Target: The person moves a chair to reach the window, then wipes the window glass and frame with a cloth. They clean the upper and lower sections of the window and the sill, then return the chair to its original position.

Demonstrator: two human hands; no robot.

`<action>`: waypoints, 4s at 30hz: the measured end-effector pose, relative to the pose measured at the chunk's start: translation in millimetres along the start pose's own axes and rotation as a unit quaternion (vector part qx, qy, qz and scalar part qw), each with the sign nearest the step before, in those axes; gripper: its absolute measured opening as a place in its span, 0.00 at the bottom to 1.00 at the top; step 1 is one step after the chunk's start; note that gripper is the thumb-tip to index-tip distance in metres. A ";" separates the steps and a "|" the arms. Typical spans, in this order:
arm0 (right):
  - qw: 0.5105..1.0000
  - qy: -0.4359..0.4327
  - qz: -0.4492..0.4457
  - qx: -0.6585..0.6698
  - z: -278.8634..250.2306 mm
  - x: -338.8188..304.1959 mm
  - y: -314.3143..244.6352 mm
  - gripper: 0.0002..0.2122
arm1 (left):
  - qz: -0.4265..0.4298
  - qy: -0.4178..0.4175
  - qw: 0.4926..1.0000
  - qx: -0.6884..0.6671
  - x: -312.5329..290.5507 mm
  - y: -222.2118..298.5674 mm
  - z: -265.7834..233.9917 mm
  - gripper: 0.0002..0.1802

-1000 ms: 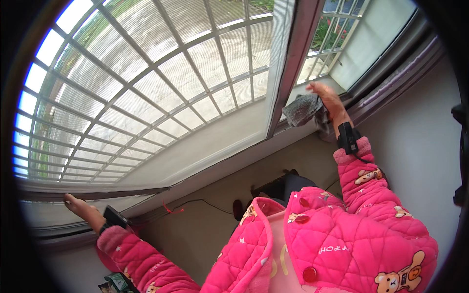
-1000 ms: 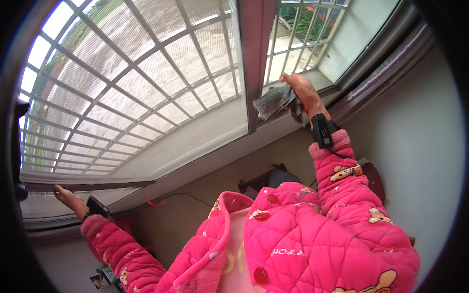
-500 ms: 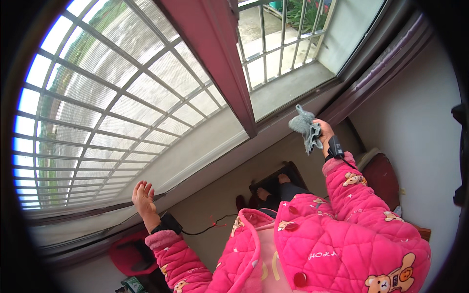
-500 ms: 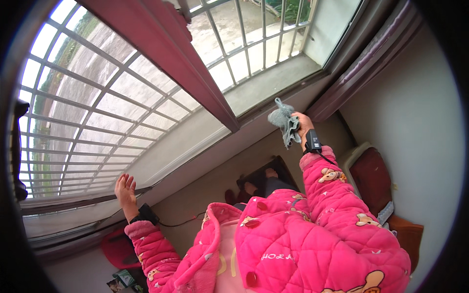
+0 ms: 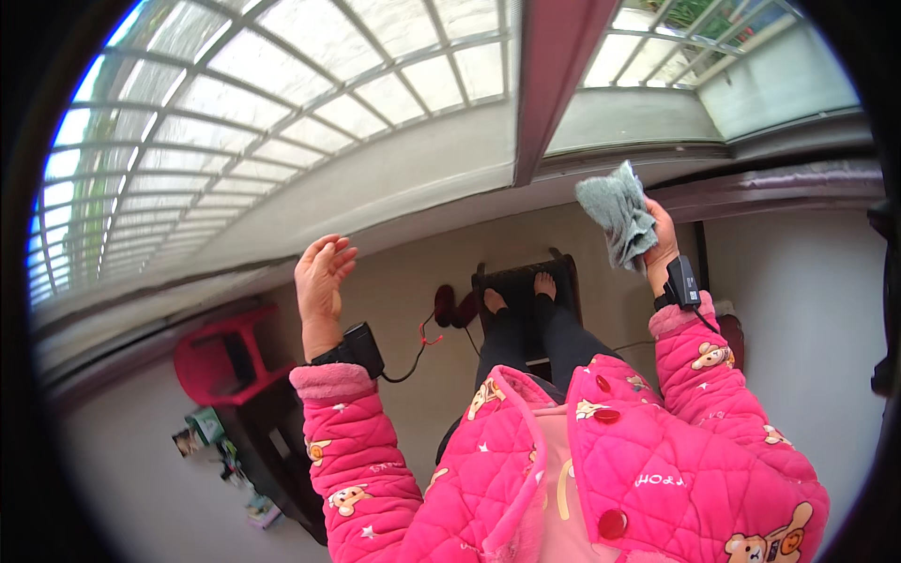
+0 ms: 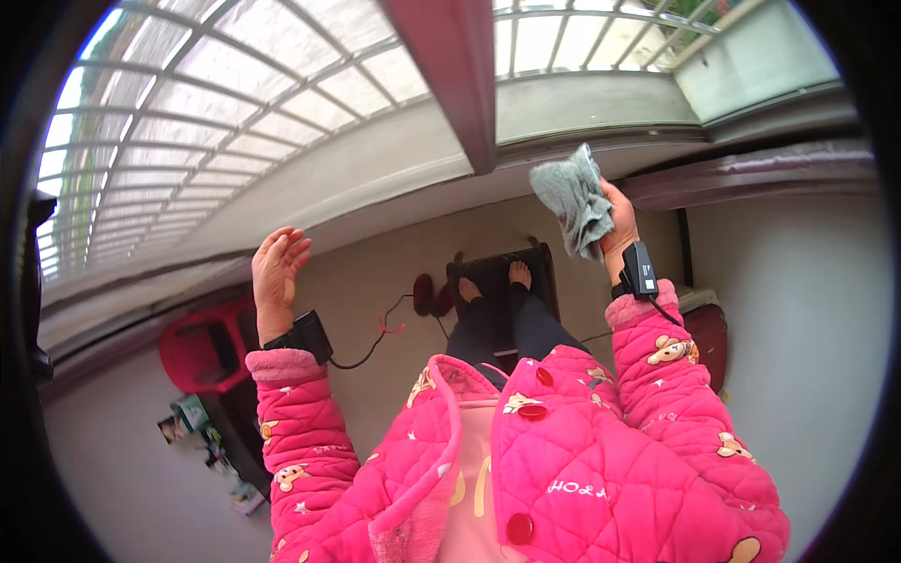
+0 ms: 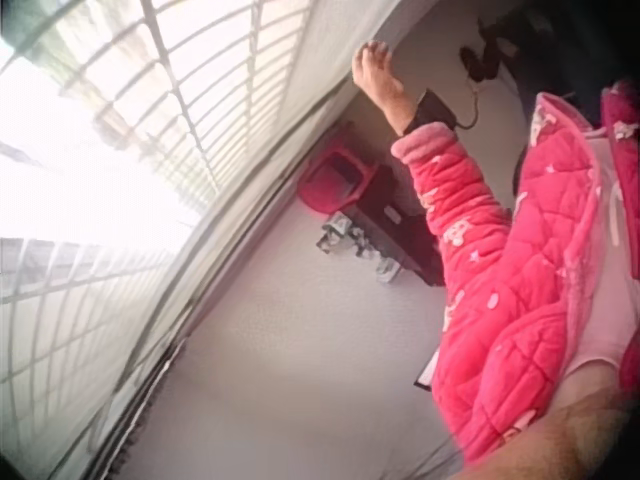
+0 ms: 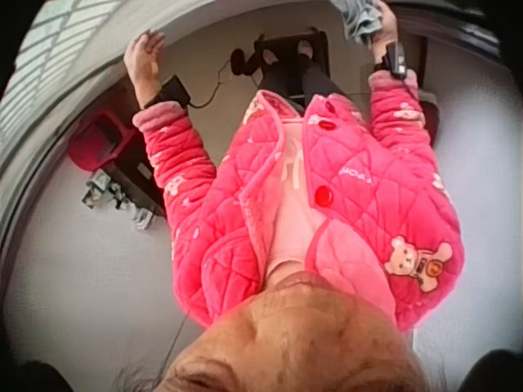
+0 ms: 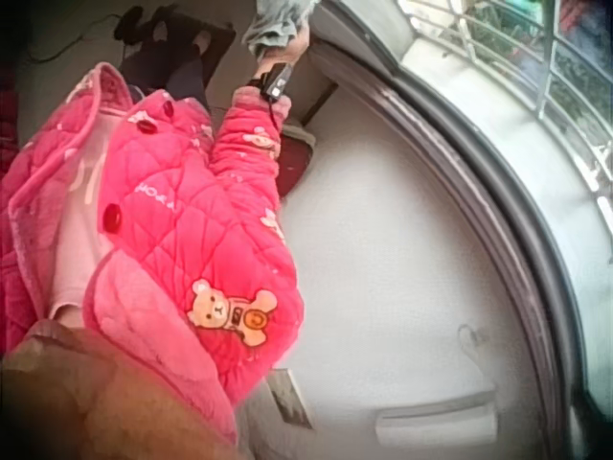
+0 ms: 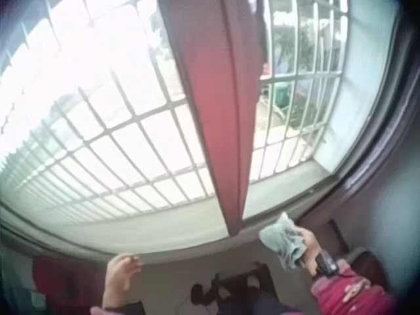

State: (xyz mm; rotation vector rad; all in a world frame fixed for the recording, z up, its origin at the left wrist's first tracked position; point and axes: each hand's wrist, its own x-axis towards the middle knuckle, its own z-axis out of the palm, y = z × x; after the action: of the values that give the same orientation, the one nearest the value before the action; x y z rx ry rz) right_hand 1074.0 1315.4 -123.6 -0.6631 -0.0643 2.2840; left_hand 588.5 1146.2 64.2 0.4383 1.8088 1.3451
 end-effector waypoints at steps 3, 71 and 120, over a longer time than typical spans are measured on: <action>1.000 0.001 0.011 0.013 28.4 21.5 9.2 0.16 | -0.034 0.001 0.999 -0.008 -23.7 -21.3 -6.0 0.11; 0.895 -0.034 -0.365 -0.255 0.5 82.9 132.7 0.16 | 0.141 -0.198 0.956 0.167 14.1 -168.8 1.0 0.20; 0.985 0.157 -0.050 -0.058 -222.2 23.4 311.9 0.15 | 0.271 0.196 0.916 0.222 12.2 -90.0 -146.5 0.09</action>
State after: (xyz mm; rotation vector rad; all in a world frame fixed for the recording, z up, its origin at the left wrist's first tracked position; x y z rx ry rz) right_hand 964.1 1073.2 -400.1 -1.0508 -0.0781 2.0664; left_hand 484.5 1029.8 -9.1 1.0368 2.4652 1.4454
